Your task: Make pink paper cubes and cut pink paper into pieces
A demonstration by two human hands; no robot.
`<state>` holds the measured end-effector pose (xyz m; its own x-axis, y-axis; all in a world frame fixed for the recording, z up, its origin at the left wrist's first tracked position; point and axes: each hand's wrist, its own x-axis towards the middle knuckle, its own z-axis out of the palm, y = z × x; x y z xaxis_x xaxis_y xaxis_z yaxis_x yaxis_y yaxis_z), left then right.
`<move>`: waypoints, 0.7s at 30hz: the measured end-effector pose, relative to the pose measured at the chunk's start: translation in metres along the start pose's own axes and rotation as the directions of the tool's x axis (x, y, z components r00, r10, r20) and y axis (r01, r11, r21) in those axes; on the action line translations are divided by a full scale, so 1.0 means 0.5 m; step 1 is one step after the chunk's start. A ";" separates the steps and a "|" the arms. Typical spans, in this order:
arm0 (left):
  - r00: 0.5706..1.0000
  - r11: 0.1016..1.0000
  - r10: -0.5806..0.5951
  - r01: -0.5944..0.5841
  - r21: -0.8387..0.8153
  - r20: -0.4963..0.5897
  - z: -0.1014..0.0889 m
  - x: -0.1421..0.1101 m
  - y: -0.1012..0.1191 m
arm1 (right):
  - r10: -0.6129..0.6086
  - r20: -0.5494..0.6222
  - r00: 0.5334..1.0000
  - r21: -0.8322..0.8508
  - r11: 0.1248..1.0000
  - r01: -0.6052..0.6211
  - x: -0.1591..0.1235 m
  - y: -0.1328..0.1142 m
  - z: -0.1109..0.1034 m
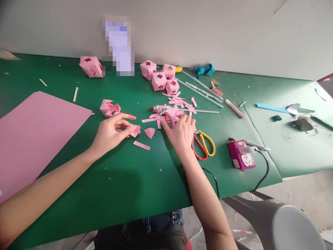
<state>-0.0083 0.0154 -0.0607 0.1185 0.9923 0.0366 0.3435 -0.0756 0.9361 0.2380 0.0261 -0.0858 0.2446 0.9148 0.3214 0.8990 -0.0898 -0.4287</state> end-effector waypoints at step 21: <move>0.981 0.976 -0.129 0.099 -0.196 -0.147 0.008 0.011 -0.063 | -0.108 0.014 0.994 0.080 0.991 0.106 -0.023 -0.041 -0.008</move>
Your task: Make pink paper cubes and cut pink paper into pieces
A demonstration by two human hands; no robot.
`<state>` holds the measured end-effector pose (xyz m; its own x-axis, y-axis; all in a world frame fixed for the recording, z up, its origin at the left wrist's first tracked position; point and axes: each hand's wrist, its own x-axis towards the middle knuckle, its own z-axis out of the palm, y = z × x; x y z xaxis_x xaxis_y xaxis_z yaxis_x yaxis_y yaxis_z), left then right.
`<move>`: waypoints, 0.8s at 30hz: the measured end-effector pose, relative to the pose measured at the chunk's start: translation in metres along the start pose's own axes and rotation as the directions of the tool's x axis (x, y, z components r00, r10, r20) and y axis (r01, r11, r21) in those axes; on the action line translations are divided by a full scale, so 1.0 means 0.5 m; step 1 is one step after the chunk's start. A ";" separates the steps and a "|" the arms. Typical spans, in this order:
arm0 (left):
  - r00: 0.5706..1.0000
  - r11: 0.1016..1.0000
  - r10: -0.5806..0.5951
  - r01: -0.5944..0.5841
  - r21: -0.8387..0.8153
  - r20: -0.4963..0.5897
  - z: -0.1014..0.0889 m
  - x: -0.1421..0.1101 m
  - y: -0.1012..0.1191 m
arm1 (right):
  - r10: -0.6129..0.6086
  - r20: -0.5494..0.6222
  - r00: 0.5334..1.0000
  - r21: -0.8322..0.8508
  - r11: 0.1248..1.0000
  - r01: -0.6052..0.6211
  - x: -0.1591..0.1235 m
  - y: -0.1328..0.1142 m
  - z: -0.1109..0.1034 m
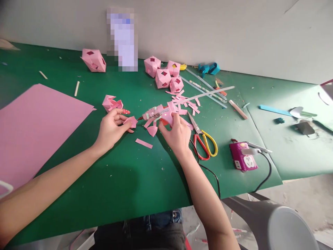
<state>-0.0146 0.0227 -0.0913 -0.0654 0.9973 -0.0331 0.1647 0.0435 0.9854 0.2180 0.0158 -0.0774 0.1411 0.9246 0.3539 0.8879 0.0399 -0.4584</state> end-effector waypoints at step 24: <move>1.000 0.997 -0.025 0.024 -0.076 -0.002 0.000 0.006 -0.012 | -0.179 -0.006 0.984 -0.087 0.980 0.177 -0.005 0.012 0.013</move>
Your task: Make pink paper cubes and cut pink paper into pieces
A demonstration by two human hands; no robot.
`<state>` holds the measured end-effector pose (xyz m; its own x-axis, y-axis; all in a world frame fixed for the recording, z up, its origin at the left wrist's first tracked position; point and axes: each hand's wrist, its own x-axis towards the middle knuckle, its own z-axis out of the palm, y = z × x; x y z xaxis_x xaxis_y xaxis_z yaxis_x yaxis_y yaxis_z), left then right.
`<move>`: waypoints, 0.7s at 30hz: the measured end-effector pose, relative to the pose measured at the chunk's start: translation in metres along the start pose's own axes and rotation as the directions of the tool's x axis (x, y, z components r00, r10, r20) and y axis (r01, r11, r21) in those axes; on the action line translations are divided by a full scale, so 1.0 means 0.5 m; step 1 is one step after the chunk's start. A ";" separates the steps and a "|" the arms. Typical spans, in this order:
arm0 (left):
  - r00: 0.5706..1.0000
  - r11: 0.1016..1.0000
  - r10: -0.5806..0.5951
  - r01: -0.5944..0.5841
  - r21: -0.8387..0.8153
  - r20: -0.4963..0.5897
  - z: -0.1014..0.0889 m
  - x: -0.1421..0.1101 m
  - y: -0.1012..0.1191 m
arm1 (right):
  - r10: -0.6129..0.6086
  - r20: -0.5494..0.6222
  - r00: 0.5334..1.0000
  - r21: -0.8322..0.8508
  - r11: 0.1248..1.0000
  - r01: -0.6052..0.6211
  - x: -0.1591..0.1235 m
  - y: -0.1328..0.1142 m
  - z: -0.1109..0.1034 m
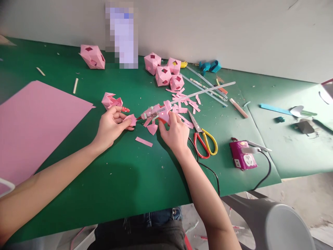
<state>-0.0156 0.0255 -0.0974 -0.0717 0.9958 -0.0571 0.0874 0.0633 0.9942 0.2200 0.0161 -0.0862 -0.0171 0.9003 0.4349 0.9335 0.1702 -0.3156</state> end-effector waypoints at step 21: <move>1.000 0.999 -0.019 0.019 -0.034 0.003 -0.001 -0.001 -0.002 | 0.123 0.086 0.989 0.085 0.988 -0.131 0.003 -0.015 -0.005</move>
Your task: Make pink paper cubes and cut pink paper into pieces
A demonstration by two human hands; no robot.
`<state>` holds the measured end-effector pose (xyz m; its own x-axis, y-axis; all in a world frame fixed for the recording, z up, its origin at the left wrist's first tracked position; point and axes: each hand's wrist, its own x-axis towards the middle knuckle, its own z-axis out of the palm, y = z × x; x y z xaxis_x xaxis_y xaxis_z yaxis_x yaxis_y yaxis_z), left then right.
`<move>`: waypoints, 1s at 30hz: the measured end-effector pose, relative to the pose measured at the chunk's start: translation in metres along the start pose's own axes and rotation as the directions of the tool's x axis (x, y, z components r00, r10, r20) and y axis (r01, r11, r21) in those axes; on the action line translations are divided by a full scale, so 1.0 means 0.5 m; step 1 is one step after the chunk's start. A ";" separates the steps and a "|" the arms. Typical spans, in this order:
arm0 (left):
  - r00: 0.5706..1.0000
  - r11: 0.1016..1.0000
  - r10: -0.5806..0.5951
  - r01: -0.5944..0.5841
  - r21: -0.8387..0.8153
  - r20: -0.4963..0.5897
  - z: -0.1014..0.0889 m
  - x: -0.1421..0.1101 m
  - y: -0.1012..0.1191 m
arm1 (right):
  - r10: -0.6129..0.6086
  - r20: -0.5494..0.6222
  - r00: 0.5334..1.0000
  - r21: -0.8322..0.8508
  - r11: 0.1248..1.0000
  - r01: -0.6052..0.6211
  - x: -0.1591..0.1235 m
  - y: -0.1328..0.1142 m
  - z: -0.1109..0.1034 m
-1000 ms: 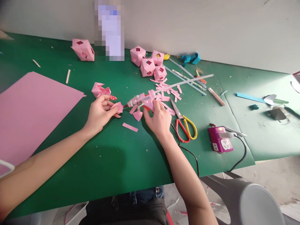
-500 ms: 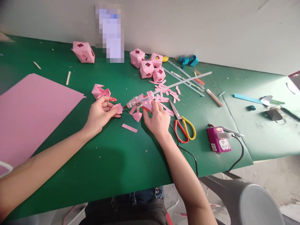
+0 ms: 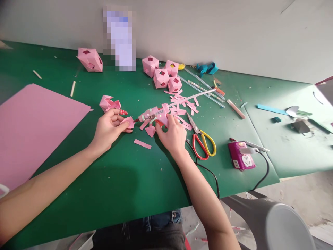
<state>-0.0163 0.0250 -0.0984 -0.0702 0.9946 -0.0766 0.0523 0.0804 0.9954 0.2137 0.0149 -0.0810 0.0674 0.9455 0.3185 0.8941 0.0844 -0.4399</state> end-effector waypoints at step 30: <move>1.000 1.000 -0.025 0.025 0.004 0.017 0.007 -0.012 0.026 | 0.049 -0.026 0.998 -0.039 0.998 -0.050 0.004 0.001 -0.001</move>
<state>-0.0118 0.0203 -0.0850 -0.0544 0.9932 -0.1024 0.0549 0.1054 0.9929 0.2145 0.0165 -0.0803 0.1225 0.9400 0.3184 0.9062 0.0249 -0.4221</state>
